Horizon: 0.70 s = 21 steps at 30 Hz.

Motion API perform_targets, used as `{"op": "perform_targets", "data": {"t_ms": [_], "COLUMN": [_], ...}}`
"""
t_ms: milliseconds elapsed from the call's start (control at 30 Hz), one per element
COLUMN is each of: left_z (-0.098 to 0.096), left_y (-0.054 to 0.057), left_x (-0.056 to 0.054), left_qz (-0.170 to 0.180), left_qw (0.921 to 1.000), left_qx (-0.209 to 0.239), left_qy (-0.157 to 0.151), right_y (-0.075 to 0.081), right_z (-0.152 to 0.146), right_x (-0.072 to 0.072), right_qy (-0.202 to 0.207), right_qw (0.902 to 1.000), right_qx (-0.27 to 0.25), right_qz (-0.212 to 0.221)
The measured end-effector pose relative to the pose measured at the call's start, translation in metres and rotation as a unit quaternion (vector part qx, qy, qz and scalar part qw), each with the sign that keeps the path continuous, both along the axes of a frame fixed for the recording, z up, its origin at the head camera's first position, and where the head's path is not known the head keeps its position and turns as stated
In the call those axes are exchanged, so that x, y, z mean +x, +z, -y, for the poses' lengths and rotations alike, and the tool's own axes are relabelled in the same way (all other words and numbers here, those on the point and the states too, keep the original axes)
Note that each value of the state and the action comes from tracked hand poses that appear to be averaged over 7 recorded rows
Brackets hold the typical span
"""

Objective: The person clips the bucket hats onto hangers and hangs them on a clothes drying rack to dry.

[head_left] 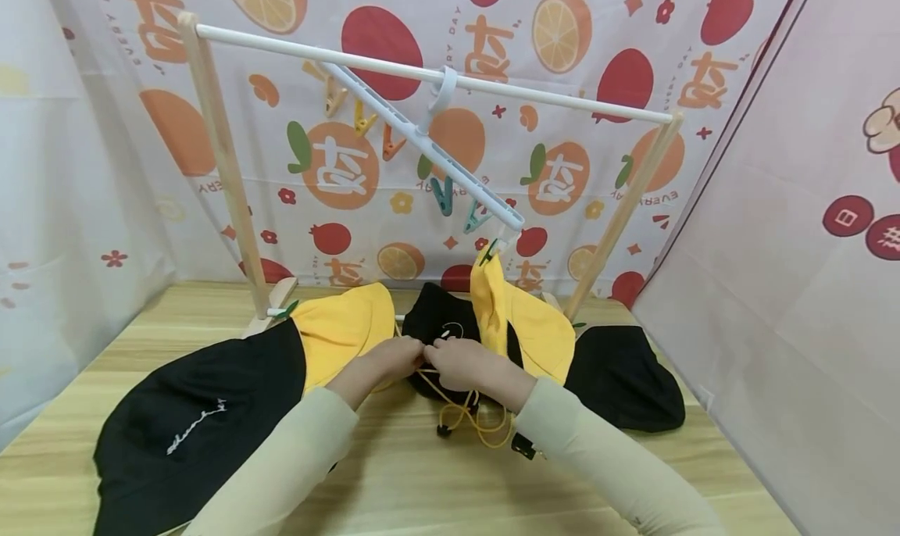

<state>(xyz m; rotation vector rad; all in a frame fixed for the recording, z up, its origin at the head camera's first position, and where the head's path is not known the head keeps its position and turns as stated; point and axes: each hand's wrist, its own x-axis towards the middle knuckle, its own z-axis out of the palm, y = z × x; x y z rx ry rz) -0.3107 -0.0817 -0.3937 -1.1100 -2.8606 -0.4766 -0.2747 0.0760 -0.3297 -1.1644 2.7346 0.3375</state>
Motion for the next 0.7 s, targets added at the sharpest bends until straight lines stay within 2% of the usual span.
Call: {"op": "perform_targets", "data": {"t_ms": [67,133,333,467,567,700], "left_z": [-0.003,-0.003,-0.001,0.001,0.004,0.006], "left_y": [0.009,0.013,0.018,0.018,0.015,0.01], "left_x": [0.008,0.011,0.011,0.013,0.015,0.018], "left_qz": [-0.007,-0.013,0.027,0.034,0.036,0.036], "left_qw": [0.9998,0.9994,0.9975,0.9964,0.9945,0.9916], "left_qx": [-0.017,-0.029,-0.057,-0.067,-0.084,-0.105], "left_qy": [0.007,0.012,0.032,0.041,0.05,0.066], "right_y": [-0.013,-0.022,-0.034,-0.037,-0.042,-0.052], "right_z": [-0.002,-0.006,-0.015,-0.016,-0.016,-0.014], "right_x": [-0.006,-0.01,-0.015,-0.015,-0.014,-0.011], "right_qy": [-0.018,-0.027,0.011,0.033,0.04,0.043], "right_qw": [0.9996,0.9989,0.9942,0.9886,0.9894,0.994], "right_qx": [-0.006,-0.024,-0.107,-0.144,-0.138,-0.099], "right_qz": [0.02,0.031,0.008,0.03,0.024,-0.016]}}
